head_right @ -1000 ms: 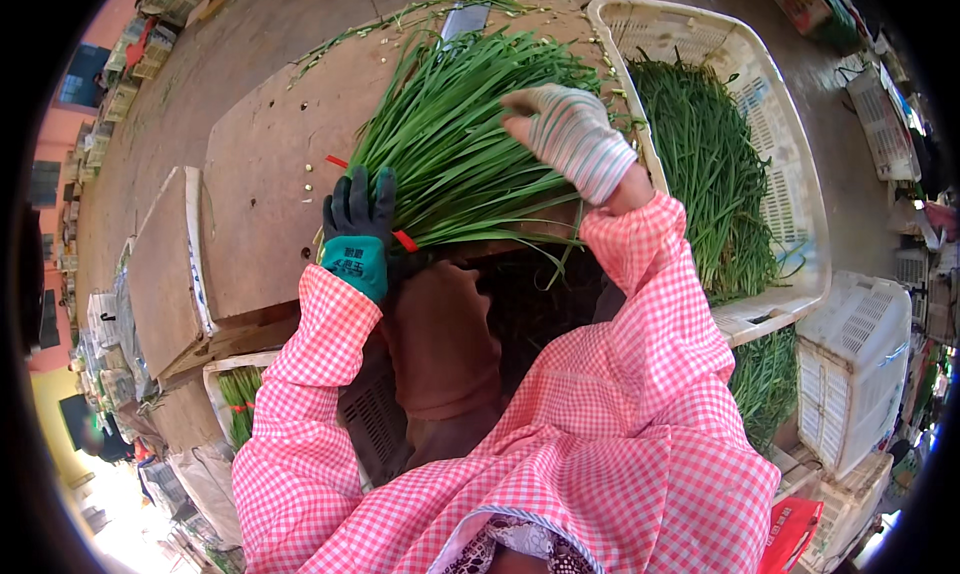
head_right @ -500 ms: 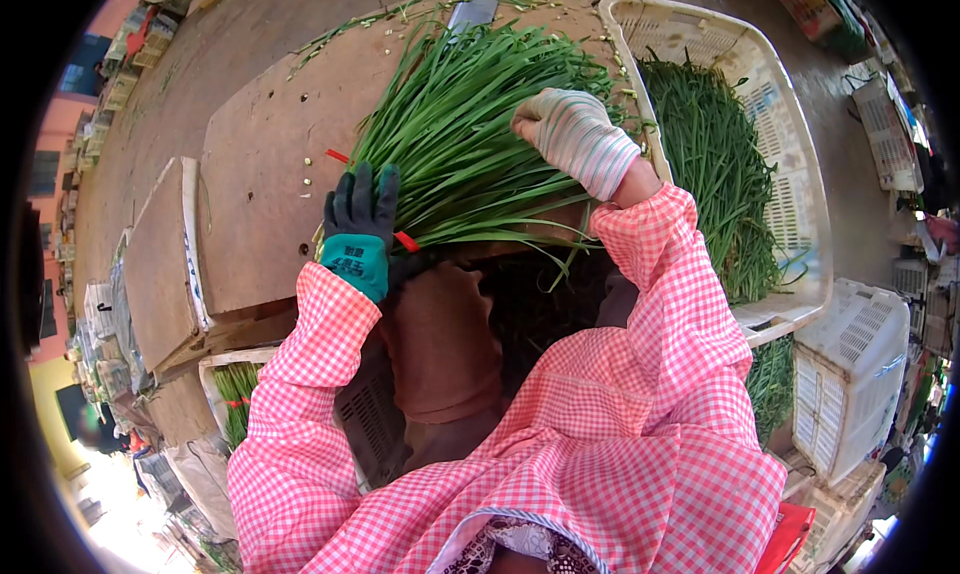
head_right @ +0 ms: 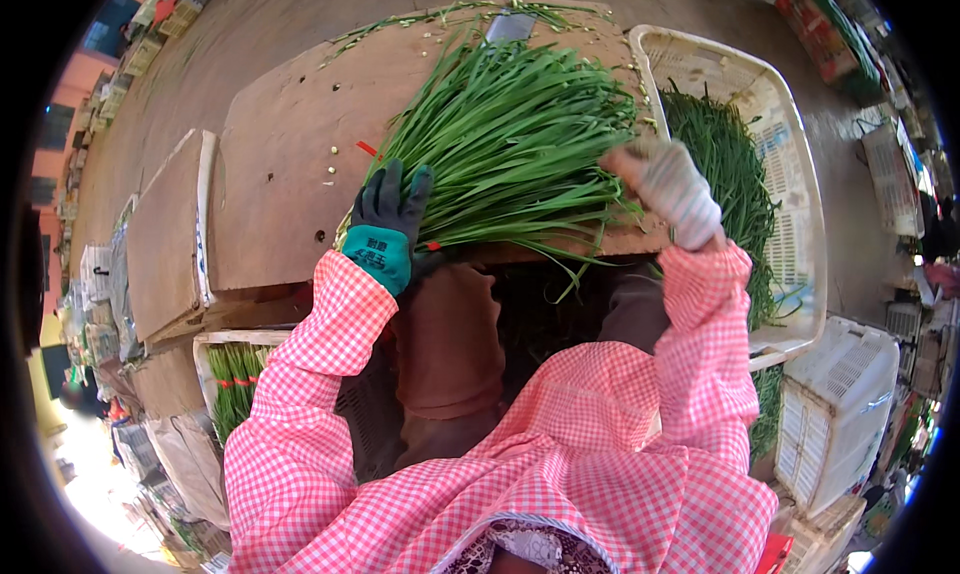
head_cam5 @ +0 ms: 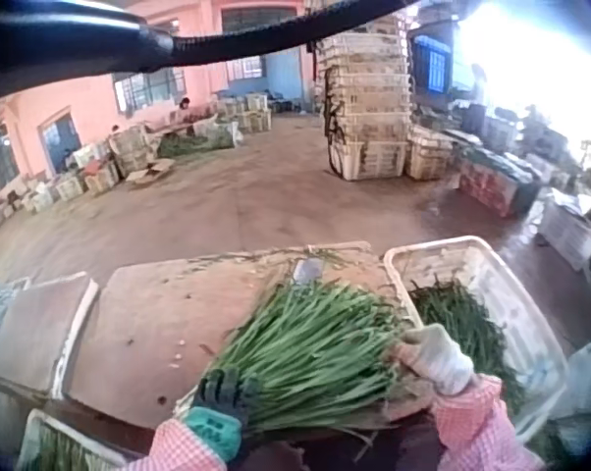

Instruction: The person sorts chives by pulling handfuls from large crates, aligning the stems, and bundling them onto a wooden work surface. The person uses their hands to pick through the greens, removes individual stray leaves, and secures a bundle with a red rubber band.

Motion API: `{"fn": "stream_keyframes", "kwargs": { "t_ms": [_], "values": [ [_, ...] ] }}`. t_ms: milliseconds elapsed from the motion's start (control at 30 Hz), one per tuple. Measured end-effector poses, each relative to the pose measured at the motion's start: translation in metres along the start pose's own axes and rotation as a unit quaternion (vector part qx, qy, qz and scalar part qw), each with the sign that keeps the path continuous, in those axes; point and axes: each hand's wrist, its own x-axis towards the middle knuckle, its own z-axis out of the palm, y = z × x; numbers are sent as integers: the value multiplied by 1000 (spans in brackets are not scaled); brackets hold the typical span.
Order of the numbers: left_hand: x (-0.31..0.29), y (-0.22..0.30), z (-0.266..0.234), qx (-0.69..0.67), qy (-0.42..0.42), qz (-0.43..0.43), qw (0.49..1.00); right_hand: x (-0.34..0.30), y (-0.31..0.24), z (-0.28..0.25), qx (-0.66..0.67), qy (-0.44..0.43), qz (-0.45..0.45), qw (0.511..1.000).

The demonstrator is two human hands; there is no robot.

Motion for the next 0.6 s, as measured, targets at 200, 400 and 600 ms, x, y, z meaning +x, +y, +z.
{"fn": "stream_keyframes", "kwargs": {
  "t_ms": [200,400,600],
  "values": [
    [28,-7,-59,-70,-189,-76,977,-3,18,-14,-292,21,-168,941],
    [28,-25,-35,-50,-151,-84,984,30,-54,16,-286,43,-276,916],
    [35,-32,-24,-128,-186,-142,964,89,-116,88,-317,-69,-368,871]
  ]
}}
